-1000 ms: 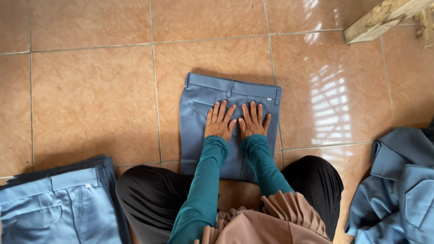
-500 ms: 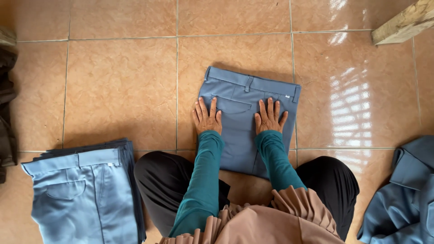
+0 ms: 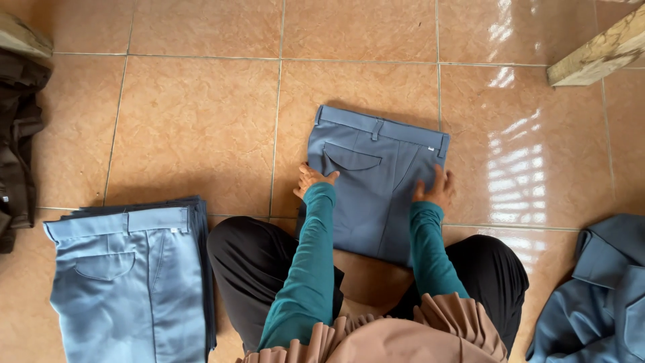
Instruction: The person sits on a tiled floor and folds multiple pairs of light blue trousers by hand. Each pair is unfolded, aligned, and folded into a compact rectangle, then stacked on a growing pile to the left.
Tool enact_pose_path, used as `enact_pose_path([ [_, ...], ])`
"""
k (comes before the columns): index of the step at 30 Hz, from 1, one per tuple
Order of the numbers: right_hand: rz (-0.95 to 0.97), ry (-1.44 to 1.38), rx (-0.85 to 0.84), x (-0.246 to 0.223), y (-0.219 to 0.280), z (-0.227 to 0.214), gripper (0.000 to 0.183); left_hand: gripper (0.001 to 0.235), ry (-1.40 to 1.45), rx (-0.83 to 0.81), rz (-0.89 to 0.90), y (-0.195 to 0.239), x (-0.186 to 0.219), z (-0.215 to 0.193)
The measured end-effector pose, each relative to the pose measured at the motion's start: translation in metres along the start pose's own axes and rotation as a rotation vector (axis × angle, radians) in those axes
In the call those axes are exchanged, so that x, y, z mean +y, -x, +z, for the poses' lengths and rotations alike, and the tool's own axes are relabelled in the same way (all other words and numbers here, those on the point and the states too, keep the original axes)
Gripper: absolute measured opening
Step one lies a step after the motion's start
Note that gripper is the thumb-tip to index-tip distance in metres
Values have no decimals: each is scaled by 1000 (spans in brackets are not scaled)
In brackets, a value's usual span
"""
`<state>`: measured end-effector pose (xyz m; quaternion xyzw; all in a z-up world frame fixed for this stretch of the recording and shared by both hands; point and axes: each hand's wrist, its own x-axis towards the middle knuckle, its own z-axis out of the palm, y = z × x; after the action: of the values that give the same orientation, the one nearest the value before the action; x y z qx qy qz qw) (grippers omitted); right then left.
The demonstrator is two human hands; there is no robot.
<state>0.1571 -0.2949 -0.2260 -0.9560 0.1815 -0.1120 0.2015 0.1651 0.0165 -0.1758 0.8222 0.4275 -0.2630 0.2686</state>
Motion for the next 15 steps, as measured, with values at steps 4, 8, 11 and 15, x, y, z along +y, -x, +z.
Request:
enact_pose_path([
  [4, 130, -58, -66, 53, -19, 39, 99, 89, 86, 48, 12, -50, -1, 44],
  [8, 381, -59, -385, 38, -30, 31, 86, 65, 64, 57, 66, -25, 9, 24],
  [11, 425, -4, -422, 29, -31, 31, 64, 60, 49, 31, 104, -17, 9, 17],
  [15, 395, 42, -403, 16, -26, 20, 50, 55, 13, 41, 134, -4, 7, 20],
])
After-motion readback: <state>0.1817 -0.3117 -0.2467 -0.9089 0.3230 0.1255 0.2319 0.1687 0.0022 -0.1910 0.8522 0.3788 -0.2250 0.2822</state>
